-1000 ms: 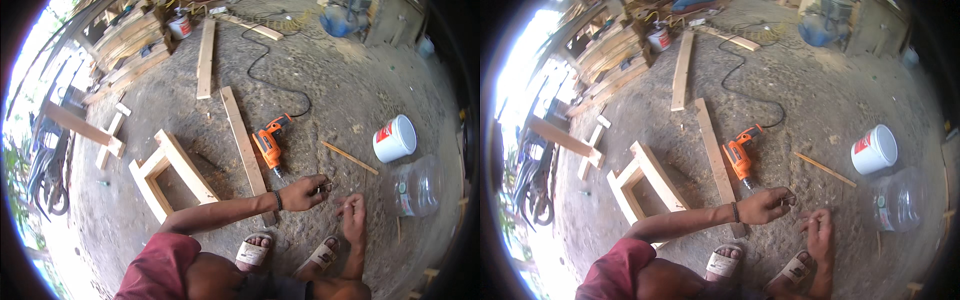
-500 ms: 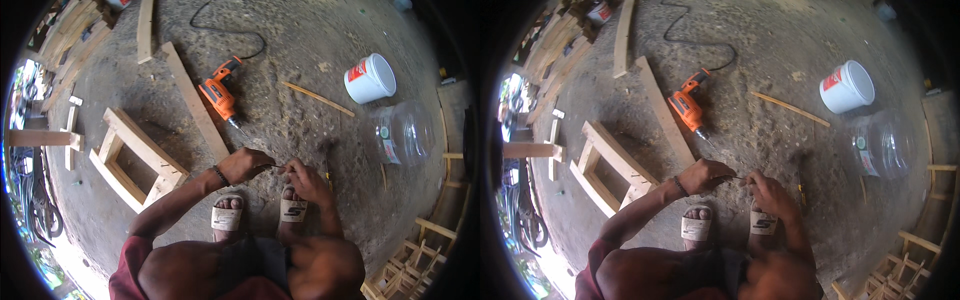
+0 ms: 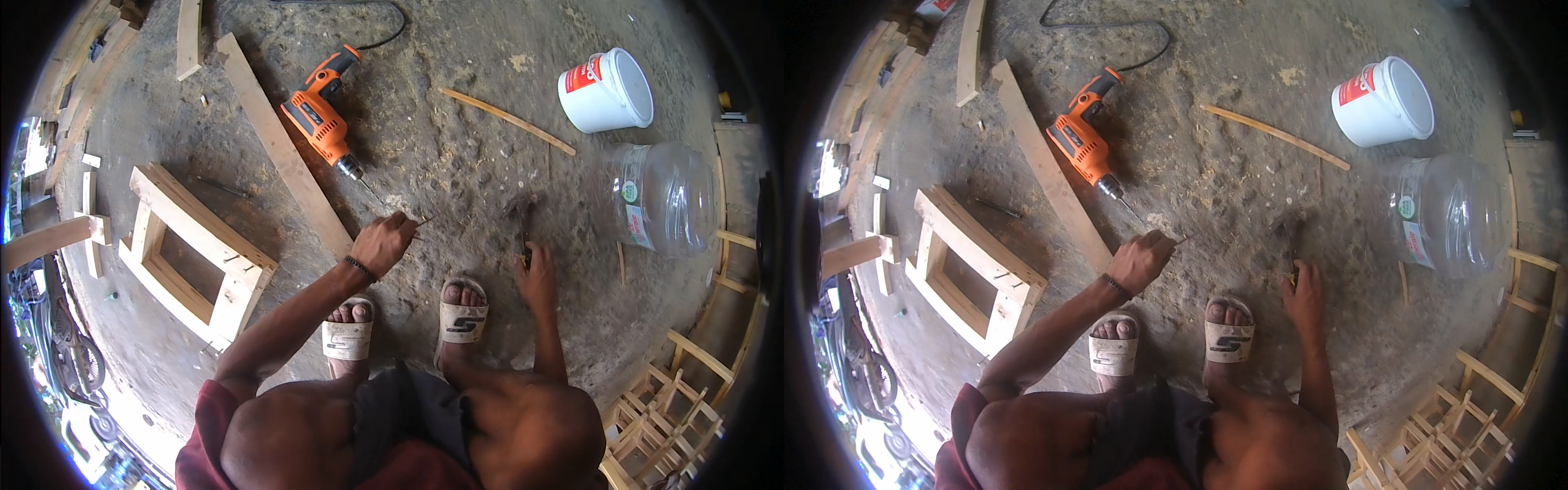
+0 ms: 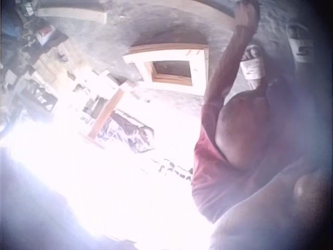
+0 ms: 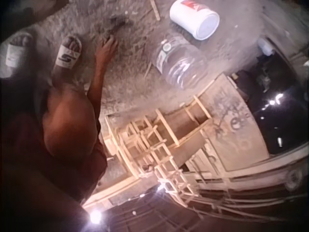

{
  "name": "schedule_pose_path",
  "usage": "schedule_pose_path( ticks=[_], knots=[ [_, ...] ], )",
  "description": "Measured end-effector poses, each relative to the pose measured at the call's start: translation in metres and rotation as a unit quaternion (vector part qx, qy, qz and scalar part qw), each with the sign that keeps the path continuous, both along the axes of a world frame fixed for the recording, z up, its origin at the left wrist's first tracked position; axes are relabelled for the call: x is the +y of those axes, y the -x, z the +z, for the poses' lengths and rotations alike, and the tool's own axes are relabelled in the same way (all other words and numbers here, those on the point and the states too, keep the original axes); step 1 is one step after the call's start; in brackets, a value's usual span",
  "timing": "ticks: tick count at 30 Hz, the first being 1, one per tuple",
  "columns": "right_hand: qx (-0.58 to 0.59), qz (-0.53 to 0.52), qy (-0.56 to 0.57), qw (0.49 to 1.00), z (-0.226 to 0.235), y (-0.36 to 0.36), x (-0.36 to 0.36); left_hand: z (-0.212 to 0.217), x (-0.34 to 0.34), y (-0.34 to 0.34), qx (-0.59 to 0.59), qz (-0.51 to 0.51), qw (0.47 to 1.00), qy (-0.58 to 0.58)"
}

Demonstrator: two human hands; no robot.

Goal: The person selects nails from a plastic container and hammers them into a wooden frame, then applies wood glue to another piece of wood to join components together.

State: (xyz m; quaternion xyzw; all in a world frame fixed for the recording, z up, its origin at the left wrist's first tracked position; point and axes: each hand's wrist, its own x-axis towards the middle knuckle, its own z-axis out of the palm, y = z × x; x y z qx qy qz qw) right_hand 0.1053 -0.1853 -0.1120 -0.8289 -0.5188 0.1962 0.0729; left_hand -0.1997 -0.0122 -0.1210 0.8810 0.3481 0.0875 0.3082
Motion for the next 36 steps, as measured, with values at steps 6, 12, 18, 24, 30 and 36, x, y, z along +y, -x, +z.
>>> schedule_pose_path(
  ticks=[6, 12, 18, 24, 30, 36],
  knots=[
    [-0.030, -0.033, -0.032, 0.998, -0.032, -0.005, -0.037, -0.015, 0.014, -0.025, 0.026, -0.036, 0.993, -0.106],
    [-0.005, -0.070, -0.066, 0.995, -0.033, -0.007, -0.035, -0.020, 0.012, -0.035, 0.049, -0.003, 0.994, -0.094],
    [0.213, -0.150, -0.049, 0.964, -0.003, -0.006, -0.011, -0.020, 0.014, -0.039, 0.061, 0.034, 0.997, -0.033],
    [0.270, -0.012, -0.066, 0.960, 0.025, 0.030, 0.023, -0.023, 0.014, -0.039, 0.050, 0.065, 0.997, -0.002],
    [0.281, 0.066, -0.079, 0.954, 0.012, 0.059, 0.032, -0.022, 0.012, -0.037, 0.043, 0.059, 0.997, -0.021],
    [0.302, 0.019, -0.017, 0.953, 0.020, 0.066, 0.036, -0.034, 0.009, -0.040, 0.038, 0.063, 0.996, -0.049]
  ],
)
